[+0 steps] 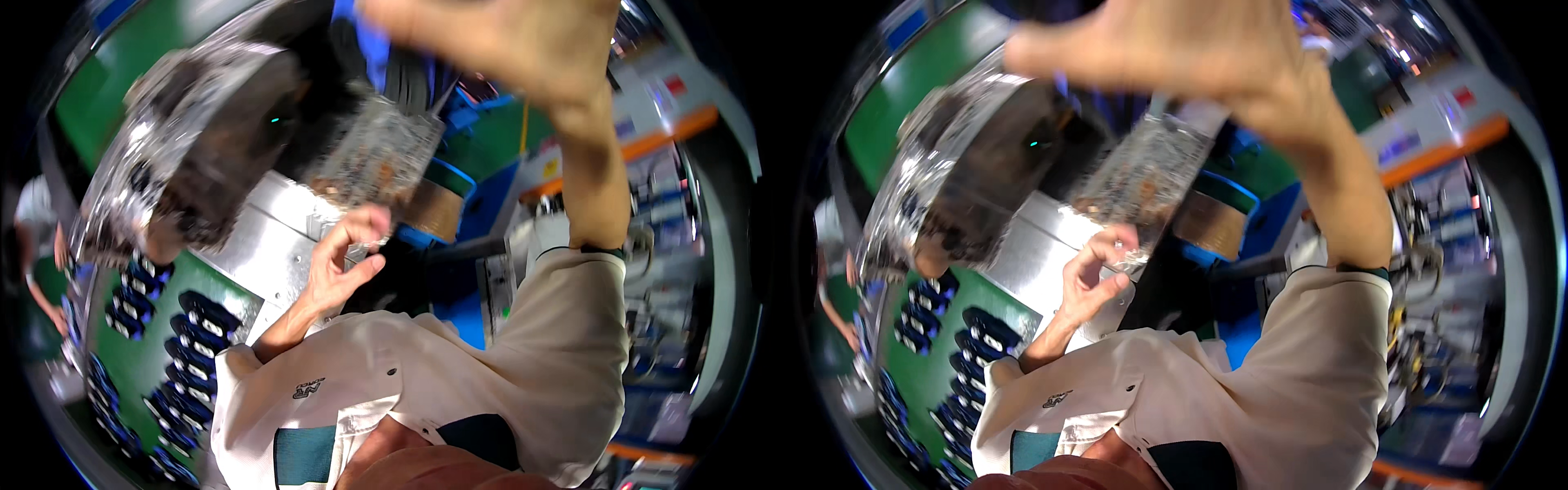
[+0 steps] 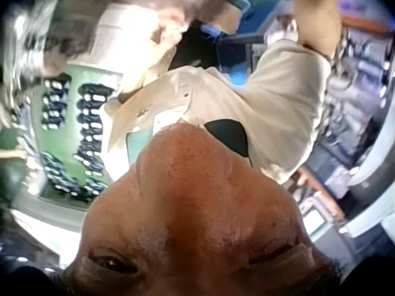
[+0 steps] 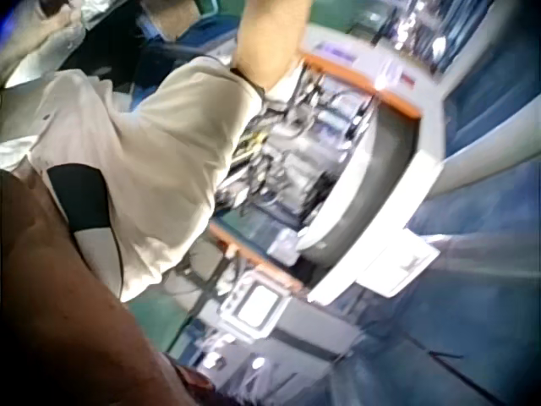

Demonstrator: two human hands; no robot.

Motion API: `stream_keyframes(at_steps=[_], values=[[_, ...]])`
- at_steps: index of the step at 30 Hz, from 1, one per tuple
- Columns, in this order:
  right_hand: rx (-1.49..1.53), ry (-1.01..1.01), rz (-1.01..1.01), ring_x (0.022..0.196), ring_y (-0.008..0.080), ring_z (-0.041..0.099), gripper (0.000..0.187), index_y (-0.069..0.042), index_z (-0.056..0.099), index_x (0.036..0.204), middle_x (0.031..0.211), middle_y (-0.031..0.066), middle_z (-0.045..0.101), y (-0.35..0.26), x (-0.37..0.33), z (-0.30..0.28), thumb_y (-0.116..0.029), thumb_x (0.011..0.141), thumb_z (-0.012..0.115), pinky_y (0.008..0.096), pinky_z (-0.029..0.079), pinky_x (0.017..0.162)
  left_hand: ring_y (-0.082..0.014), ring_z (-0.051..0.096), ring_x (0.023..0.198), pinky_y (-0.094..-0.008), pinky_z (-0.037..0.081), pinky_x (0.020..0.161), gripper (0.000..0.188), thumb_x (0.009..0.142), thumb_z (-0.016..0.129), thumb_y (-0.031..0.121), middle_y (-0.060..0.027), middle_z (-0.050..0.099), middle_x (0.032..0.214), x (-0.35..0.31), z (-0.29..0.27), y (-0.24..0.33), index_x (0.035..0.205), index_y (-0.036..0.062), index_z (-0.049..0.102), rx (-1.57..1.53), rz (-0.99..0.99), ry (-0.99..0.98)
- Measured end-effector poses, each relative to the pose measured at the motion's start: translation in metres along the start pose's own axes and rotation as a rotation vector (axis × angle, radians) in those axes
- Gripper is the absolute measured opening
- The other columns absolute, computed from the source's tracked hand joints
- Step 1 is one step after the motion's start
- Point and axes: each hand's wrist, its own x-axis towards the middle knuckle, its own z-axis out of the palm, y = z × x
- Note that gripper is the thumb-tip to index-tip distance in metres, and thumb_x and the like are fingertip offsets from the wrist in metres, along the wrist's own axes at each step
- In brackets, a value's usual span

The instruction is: The person picks up shoes from a conveyor belt and places them into an industrial machine for processing. The person then removes the shoes from the machine and returns them to the conveyor belt.

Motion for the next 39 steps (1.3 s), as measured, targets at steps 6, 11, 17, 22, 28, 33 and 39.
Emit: stream_keyframes(at_steps=[6,11,17,22,28,33,39], values=[[-0.954,-0.072,0.052,0.082,0.0266,0.051,0.072,-0.005,0.051,0.118,0.091,0.0128,0.053,-0.046,-0.167,-0.127,-0.037,0.057,0.073,0.0385,0.040,0.072,-0.0201,0.047,0.109,-0.0338,0.036,0.094,0.081,0.069,0.079,0.026,-0.0134,0.046,0.121,0.050,0.150,-0.011,0.127,-0.0039,0.032,-0.188,0.116,-0.208],[-1.127,-0.005,0.375,0.080,0.0267,0.056,0.064,-0.001,0.055,0.107,0.089,0.0114,0.060,-0.100,-0.277,-0.254,-0.043,0.062,0.071,0.0384,0.042,0.078,-0.0196,0.058,0.095,-0.0331,0.044,0.087,0.048,0.085,0.056,0.031,-0.0107,0.059,0.106,0.025,0.285,-0.058,0.118,-0.0031,0.047,-0.590,-0.412,-0.323],[-0.256,0.988,1.351,0.081,0.0174,0.058,0.060,0.003,0.049,0.118,0.095,0.0085,0.060,-0.174,-0.490,-0.301,-0.019,0.068,0.073,0.0318,0.047,0.072,-0.0154,0.059,0.091,-0.0286,0.046,0.084,0.042,0.087,0.056,0.023,-0.0102,0.060,0.106,-0.014,0.406,-0.110,0.118,-0.0037,0.049,-0.416,-0.695,-0.689],[-0.202,1.731,1.155,0.072,0.0149,0.058,0.048,0.001,0.057,0.106,0.087,0.0049,0.061,-0.232,-0.543,-0.342,-0.010,0.062,0.074,0.0284,0.048,0.067,-0.0130,0.052,0.100,-0.0278,0.042,0.088,0.055,0.089,0.058,0.026,-0.0120,0.057,0.113,-0.044,0.506,-0.131,0.129,-0.0066,0.040,0.026,-0.515,-1.156],[-0.773,1.760,1.142,0.069,0.0144,0.057,0.051,0.002,0.054,0.108,0.086,0.0049,0.061,-0.299,-0.605,-0.395,-0.007,0.063,0.076,0.0277,0.047,0.067,-0.0105,0.054,0.084,-0.0260,0.044,0.074,0.050,0.085,0.062,0.031,-0.0039,0.061,0.095,-0.036,0.638,-0.267,0.119,-0.0044,0.052,0.074,-0.535,-1.257],[-1.104,1.728,1.149,0.095,0.0171,0.055,0.062,0.006,0.048,0.120,0.109,0.0115,0.057,-0.330,-0.598,-0.400,-0.006,0.065,0.073,0.0297,0.043,0.087,-0.0259,0.057,0.092,-0.0356,0.045,0.079,0.071,0.072,0.069,0.045,-0.0176,0.060,0.102,-0.045,0.773,-0.414,0.116,-0.0072,0.047,0.574,-0.340,-1.172],[-1.431,1.624,1.405,0.085,0.0158,0.056,0.050,0.006,0.056,0.109,0.097,0.0100,0.061,-0.336,-0.605,-0.426,-0.010,0.067,0.076,0.0290,0.045,0.082,-0.0365,0.054,0.106,-0.0432,0.043,0.093,0.066,0.069,0.065,0.024,-0.0251,0.054,0.114,-0.075,0.829,-0.447,0.123,-0.0050,0.039,0.835,-0.314,-1.138]])
